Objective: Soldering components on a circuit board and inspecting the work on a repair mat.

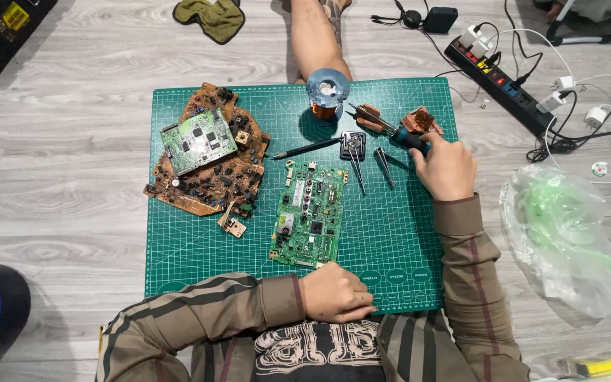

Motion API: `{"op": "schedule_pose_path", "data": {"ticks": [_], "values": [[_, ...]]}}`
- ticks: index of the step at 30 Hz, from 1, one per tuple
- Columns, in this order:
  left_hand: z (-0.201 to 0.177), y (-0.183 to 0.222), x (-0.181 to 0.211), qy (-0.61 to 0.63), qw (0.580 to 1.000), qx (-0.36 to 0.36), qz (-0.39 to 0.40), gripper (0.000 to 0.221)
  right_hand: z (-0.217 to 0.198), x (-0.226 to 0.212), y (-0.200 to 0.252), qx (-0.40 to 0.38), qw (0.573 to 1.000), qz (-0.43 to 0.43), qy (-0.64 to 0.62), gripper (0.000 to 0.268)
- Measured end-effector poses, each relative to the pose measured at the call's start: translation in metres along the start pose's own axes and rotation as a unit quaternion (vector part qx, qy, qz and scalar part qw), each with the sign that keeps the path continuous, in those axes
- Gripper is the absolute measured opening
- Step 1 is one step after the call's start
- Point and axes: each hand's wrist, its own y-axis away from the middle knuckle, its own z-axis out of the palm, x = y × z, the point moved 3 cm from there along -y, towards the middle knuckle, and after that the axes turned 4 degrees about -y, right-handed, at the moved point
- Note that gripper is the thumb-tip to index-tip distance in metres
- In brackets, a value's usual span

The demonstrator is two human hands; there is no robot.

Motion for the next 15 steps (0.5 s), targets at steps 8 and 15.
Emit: {"op": "schedule_pose_path", "data": {"ticks": [8, 15], "values": [[-0.001, 0.0, 0.0, 0.004, 1.0, 0.006, 0.002, 0.027, -0.025, -0.009, 0.002, 0.068, 0.991, -0.044, -0.105, 0.02], [0.0, 0.001, 0.0, 0.001, 1.0, 0.004, 0.0, 0.027, -0.057, -0.004, 0.004, 0.128, 0.977, -0.033, -0.166, 0.021]]}}
